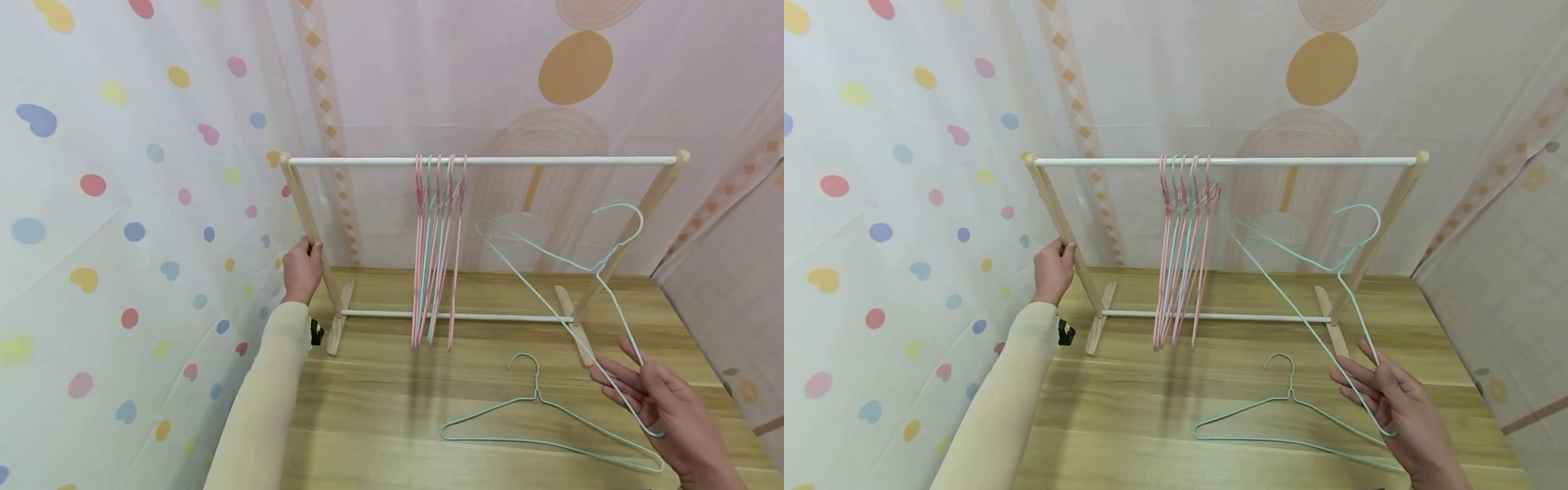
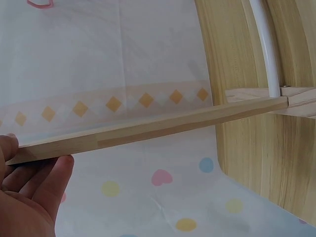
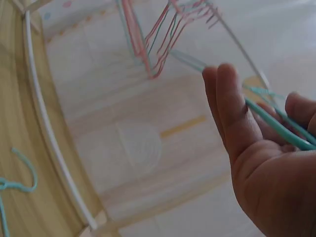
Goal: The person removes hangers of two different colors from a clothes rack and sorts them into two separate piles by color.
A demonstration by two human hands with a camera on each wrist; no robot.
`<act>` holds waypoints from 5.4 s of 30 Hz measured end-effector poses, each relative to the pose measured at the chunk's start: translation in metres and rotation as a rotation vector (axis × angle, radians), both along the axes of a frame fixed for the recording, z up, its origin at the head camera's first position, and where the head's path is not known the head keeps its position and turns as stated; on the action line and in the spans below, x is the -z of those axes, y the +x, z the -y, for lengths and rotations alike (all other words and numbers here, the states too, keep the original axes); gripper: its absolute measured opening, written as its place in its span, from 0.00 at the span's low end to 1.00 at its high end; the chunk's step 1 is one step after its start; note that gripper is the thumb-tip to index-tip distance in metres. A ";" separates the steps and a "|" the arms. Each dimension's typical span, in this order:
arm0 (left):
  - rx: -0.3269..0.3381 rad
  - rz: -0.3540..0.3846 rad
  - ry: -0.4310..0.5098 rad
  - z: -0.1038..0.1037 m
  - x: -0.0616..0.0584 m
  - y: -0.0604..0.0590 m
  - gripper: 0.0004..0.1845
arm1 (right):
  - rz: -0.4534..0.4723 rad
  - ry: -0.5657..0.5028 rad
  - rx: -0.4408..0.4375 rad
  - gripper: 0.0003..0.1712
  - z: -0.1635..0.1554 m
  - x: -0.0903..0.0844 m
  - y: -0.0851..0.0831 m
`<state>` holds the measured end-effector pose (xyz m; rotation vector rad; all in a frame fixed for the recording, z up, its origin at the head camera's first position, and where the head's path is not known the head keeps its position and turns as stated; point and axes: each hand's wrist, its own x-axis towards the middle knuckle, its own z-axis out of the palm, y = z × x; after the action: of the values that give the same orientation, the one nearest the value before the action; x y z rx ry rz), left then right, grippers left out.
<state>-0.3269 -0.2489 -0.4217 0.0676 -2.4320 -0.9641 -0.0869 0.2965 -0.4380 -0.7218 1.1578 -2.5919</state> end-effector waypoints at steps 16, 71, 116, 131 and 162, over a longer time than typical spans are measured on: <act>-0.002 -0.015 -0.015 -0.001 -0.003 -0.002 0.15 | 0.241 0.243 -0.300 0.34 -0.073 0.061 -0.005; -0.011 -0.001 -0.012 0.001 -0.001 0.003 0.13 | 0.162 1.330 0.010 0.25 -0.096 0.107 -0.031; 0.014 -0.010 -0.004 0.001 -0.003 0.006 0.13 | 0.050 0.592 0.461 0.38 0.038 0.009 -0.026; 0.020 0.001 -0.006 0.001 -0.005 0.007 0.13 | 0.044 0.701 0.409 0.38 0.117 -0.026 -0.048; -0.015 -0.003 -0.038 0.000 -0.002 0.005 0.14 | 0.288 0.380 0.429 0.42 0.232 -0.028 -0.092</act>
<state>-0.3221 -0.2489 -0.4196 0.0711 -2.4429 -0.9103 -0.1794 0.0643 -0.4095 -0.0161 1.7843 -2.5457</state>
